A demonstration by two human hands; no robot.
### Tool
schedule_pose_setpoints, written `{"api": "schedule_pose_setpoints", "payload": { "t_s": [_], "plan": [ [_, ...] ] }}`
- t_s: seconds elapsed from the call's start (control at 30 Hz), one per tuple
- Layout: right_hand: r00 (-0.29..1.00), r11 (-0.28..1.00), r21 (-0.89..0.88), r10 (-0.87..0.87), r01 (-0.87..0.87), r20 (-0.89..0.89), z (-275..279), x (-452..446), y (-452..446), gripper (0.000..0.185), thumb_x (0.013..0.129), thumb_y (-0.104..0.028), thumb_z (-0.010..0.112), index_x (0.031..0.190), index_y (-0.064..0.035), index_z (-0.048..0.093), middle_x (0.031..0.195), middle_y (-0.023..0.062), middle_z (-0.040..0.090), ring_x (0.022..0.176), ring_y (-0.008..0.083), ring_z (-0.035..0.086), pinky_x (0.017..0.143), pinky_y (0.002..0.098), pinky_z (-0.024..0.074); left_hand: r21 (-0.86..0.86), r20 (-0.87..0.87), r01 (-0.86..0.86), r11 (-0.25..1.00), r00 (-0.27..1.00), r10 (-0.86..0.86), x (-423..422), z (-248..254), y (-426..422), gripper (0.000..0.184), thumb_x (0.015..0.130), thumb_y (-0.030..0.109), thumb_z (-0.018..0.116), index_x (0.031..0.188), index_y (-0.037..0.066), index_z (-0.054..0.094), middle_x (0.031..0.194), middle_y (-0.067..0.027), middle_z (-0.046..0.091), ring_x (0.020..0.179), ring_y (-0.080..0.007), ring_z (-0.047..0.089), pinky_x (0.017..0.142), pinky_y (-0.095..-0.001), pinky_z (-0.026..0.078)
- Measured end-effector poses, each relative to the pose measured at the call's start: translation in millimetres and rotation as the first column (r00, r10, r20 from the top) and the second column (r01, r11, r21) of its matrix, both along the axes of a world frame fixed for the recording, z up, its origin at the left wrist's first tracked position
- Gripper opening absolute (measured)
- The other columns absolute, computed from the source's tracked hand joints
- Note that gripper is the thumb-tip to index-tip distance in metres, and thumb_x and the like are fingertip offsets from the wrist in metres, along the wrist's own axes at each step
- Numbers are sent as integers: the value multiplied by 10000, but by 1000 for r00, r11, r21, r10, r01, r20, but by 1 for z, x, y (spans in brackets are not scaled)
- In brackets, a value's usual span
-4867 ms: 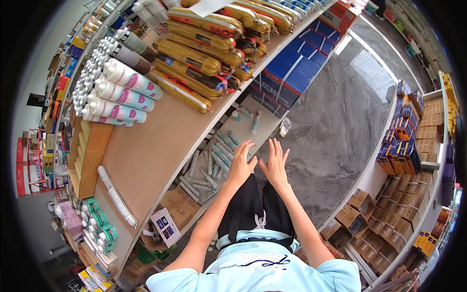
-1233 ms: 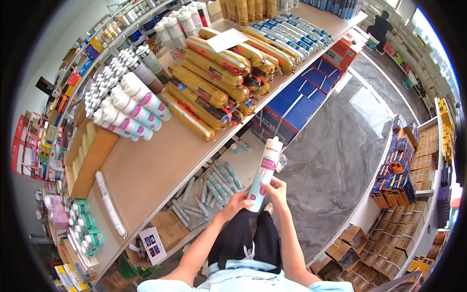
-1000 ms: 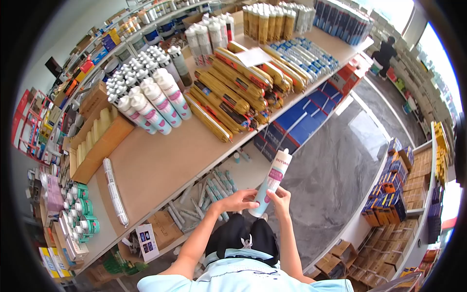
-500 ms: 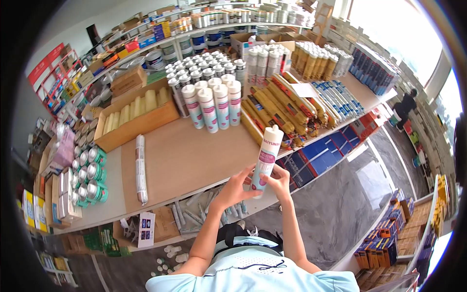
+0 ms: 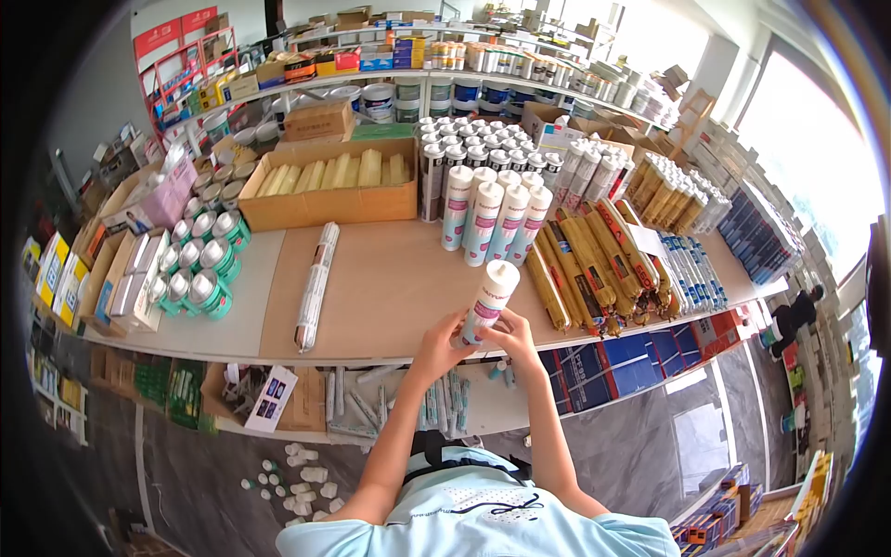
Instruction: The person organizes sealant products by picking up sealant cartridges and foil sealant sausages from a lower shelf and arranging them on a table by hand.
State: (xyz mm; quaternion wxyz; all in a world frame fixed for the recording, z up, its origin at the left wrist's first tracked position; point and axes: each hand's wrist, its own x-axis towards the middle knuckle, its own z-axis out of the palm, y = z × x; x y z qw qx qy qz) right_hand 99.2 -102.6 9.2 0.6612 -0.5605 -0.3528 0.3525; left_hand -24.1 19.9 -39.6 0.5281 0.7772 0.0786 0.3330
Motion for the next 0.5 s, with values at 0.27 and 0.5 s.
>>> {"api": "schedule_pose_setpoints", "payload": {
  "t_s": [0.27, 0.5],
  "plan": [
    [1000, 1000, -21, 5, -4, 31, -9, -4, 29, 474, 797, -31, 725, 1240, 37, 571, 1099, 82, 668, 1040, 144, 621, 916, 301, 494, -219, 140, -50, 974, 987, 82, 7, -26, 2, 699, 759, -9, 754, 1385, 6, 444, 1199, -159, 609, 1068, -207, 632, 886, -340, 533],
    [946, 982, -25, -175, 189, 275, -38, -8, 35, 467, 780, -114, 755, 1206, 7, 606, 1097, 117, 687, 1113, 202, 624, 980, 343, 471, -113, 90, -153, 982, 982, 163, 14, -30, 9, 566, 782, 11, 728, 1298, -10, 494, 1144, -161, 636, 1030, -243, 659, 857, -328, 534]
  ]
}}
